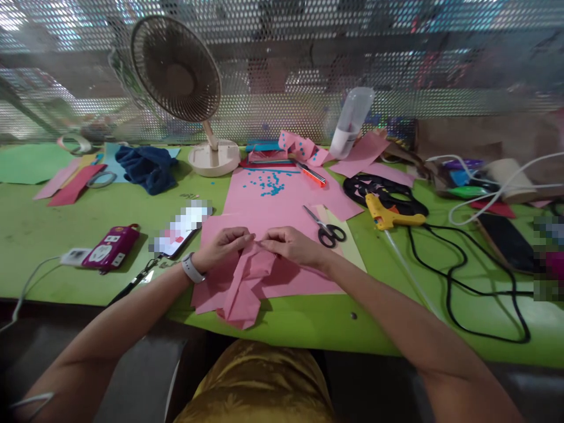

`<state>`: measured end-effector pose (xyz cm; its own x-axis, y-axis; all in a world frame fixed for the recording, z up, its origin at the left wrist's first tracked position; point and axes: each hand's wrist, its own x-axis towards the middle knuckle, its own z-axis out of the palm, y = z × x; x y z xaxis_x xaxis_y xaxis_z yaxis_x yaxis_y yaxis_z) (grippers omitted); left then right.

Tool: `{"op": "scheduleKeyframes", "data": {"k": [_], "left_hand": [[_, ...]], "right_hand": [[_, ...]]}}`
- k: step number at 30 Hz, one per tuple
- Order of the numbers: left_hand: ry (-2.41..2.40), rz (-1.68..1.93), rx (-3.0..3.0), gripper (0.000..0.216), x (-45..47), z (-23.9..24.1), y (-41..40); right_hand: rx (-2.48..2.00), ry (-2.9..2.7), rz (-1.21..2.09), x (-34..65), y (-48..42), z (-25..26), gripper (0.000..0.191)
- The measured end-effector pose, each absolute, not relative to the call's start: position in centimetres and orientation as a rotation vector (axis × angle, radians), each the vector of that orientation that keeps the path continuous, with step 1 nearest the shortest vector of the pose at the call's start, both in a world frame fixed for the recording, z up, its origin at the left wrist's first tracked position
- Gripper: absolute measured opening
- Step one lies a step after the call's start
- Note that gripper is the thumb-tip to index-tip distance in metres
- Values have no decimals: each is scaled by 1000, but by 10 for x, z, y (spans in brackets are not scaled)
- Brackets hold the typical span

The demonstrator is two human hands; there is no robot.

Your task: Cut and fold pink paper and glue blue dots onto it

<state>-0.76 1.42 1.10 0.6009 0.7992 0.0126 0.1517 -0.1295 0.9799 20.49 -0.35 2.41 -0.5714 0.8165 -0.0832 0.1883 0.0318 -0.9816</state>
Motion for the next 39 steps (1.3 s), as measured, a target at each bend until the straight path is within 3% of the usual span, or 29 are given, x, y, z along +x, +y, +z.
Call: {"op": "scheduleKeyframes", "data": {"k": [7, 16, 24, 31, 35, 39], "left_hand": [[657, 445, 1606, 36, -12, 20, 15], [642, 405, 1435, 43, -21, 20, 25], [856, 933, 1335, 52, -31, 16, 43], [981, 964, 1597, 76, -27, 5, 43], [1110, 1125, 1689, 49, -23, -3, 44], [1147, 1219, 1766, 40, -25, -7, 48]], "right_hand": [[-1007, -1956, 1556, 204, -5, 22, 31], [-1015, -1956, 1499, 211, -2, 27, 28], [-1139, -1070, 1356, 222, 23, 6, 33], [-1073, -950, 1304, 216, 26, -5, 36], [-1064, -999, 1269, 214, 25, -5, 37], [-1128, -956, 1355, 218, 27, -4, 42]]}}
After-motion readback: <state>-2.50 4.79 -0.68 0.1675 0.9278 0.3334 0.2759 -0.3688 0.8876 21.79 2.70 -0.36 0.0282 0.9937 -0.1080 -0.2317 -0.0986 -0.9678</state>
